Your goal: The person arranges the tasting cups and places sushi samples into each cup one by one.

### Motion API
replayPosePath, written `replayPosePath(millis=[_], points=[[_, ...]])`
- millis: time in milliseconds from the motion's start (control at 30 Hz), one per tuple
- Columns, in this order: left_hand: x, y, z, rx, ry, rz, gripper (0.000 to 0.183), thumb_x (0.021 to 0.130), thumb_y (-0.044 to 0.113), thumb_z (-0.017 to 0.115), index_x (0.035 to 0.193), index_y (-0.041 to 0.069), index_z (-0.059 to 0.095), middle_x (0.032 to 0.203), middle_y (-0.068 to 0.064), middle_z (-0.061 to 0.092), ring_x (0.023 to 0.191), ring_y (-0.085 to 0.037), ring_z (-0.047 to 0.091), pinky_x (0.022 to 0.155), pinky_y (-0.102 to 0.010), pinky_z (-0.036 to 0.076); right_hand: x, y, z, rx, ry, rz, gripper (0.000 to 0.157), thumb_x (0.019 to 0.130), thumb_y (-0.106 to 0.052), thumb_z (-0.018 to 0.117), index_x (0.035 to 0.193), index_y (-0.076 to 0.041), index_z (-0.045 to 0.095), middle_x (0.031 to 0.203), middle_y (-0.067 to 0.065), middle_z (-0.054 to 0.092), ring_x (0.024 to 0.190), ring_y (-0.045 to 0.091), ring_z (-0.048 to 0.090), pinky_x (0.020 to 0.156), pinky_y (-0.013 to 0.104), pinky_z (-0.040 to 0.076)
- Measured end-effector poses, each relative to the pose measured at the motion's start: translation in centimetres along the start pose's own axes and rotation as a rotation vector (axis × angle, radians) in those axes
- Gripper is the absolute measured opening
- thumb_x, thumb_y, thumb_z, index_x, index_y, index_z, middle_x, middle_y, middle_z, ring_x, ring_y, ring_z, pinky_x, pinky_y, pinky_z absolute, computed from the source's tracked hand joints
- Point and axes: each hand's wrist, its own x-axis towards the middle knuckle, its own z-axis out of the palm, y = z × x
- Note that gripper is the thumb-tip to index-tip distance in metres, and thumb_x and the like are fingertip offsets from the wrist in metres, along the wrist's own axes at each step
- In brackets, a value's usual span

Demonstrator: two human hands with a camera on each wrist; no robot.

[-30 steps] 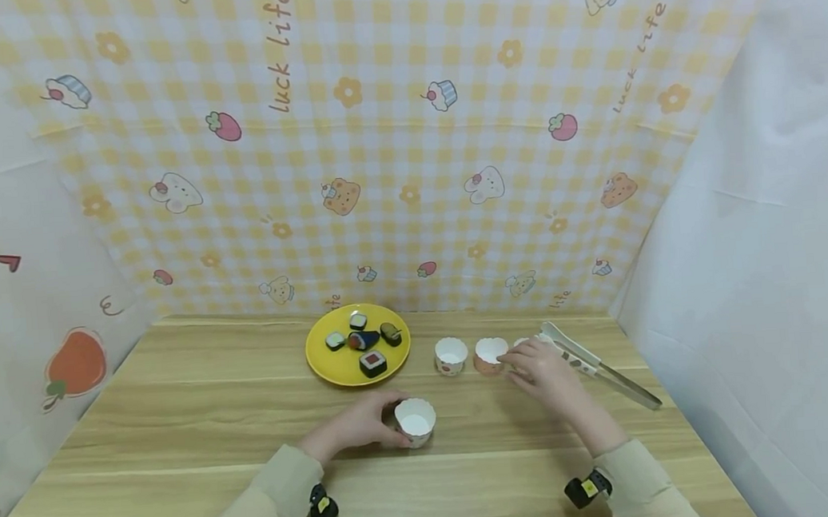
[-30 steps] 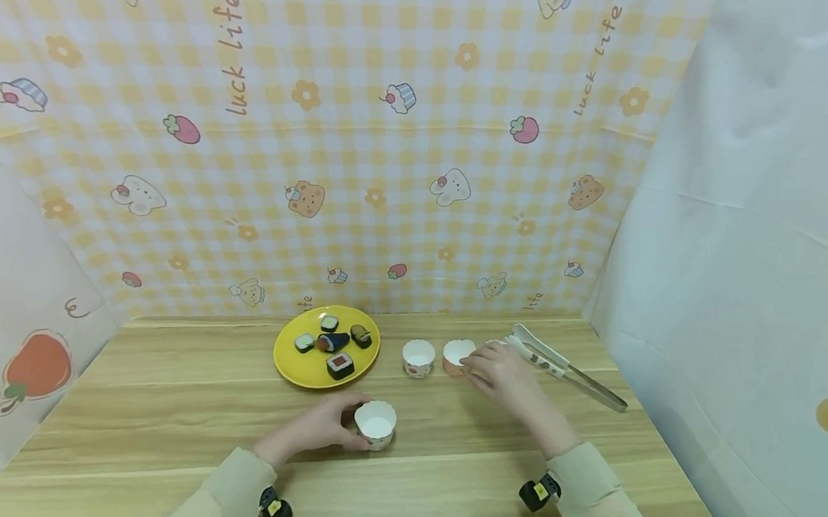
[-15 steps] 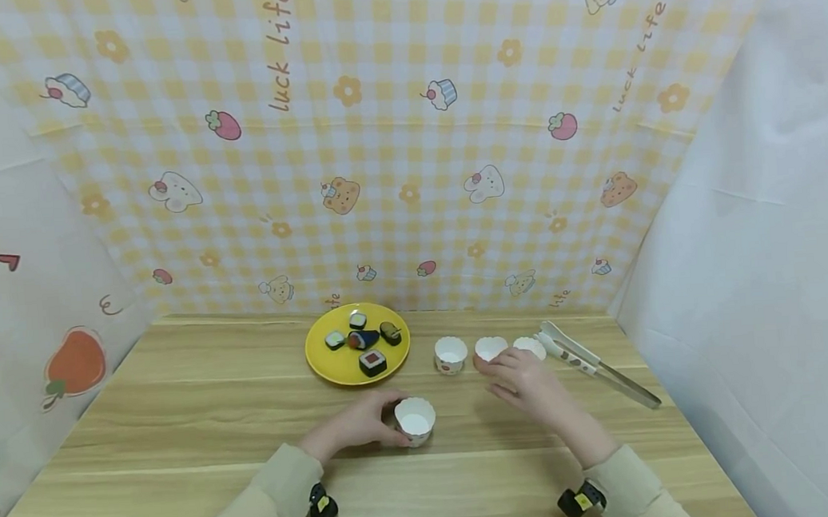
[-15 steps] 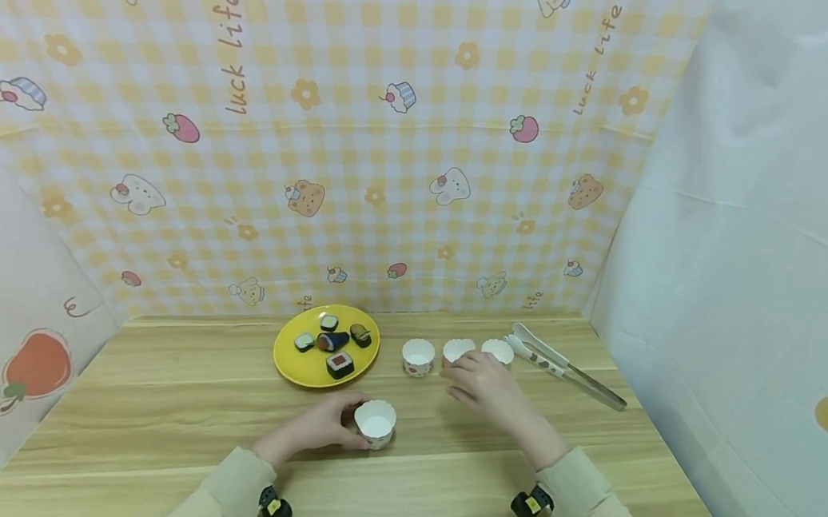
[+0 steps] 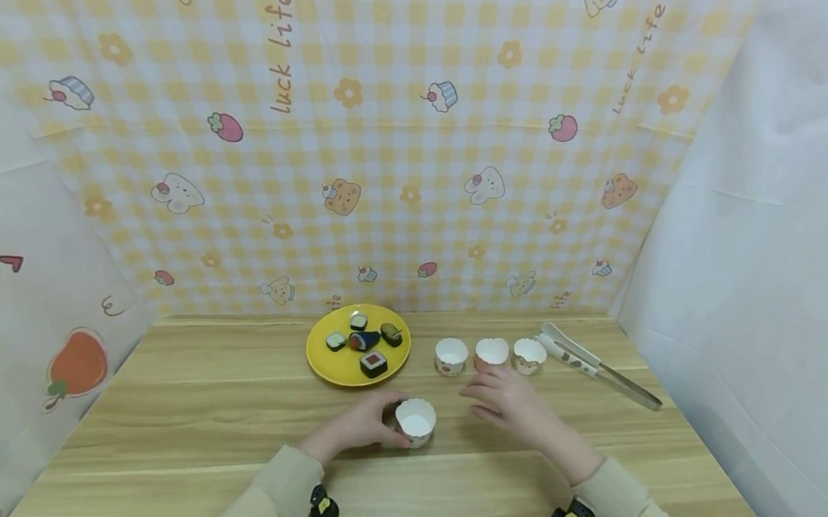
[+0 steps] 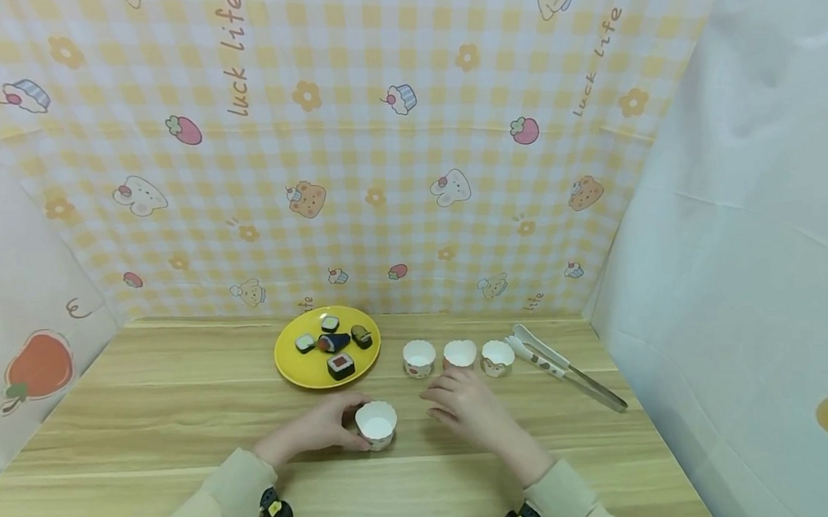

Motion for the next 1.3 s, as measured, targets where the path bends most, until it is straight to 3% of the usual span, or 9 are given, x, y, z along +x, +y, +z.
replayPosePath(millis=[367, 833, 1300], points=[[0.0, 0.3, 0.0, -0.015, 0.000, 0.002, 0.062, 0.073, 0.026, 0.085, 0.126, 0.009, 0.059, 0.116, 0.005, 0.061, 0.108, -0.017, 0.054, 0.098, -0.040, 0.042, 0.3, -1.5, 1.5, 0.012, -0.028, -0.079, 0.033, 0.074, -0.013, 0.081, 0.106, -0.011, 0.072, 0.102, -0.001, 0.068, 0.098, 0.018, 0.059, 0.086, 0.036, 0.050], [0.0, 0.2, 0.0, -0.027, -0.013, -0.014, 0.060, 0.074, 0.030, 0.084, 0.126, 0.013, 0.059, 0.115, 0.008, 0.061, 0.106, -0.010, 0.054, 0.097, -0.036, 0.042, 0.9, -2.4, 2.8, 0.046, -0.078, -0.160, 0.033, 0.079, -0.018, 0.078, 0.111, -0.015, 0.070, 0.107, -0.004, 0.068, 0.100, 0.013, 0.060, 0.089, 0.034, 0.049], [-0.1, 0.2, 0.0, -0.024, -0.011, -0.012, 0.060, 0.075, 0.030, 0.084, 0.126, 0.012, 0.059, 0.115, 0.008, 0.061, 0.106, -0.010, 0.054, 0.097, -0.035, 0.042, 1.3, -2.9, 3.5, 0.014, -0.141, -0.180, 0.021, 0.081, -0.019, 0.076, 0.102, -0.016, 0.072, 0.105, -0.004, 0.068, 0.100, 0.013, 0.060, 0.091, 0.032, 0.047]])
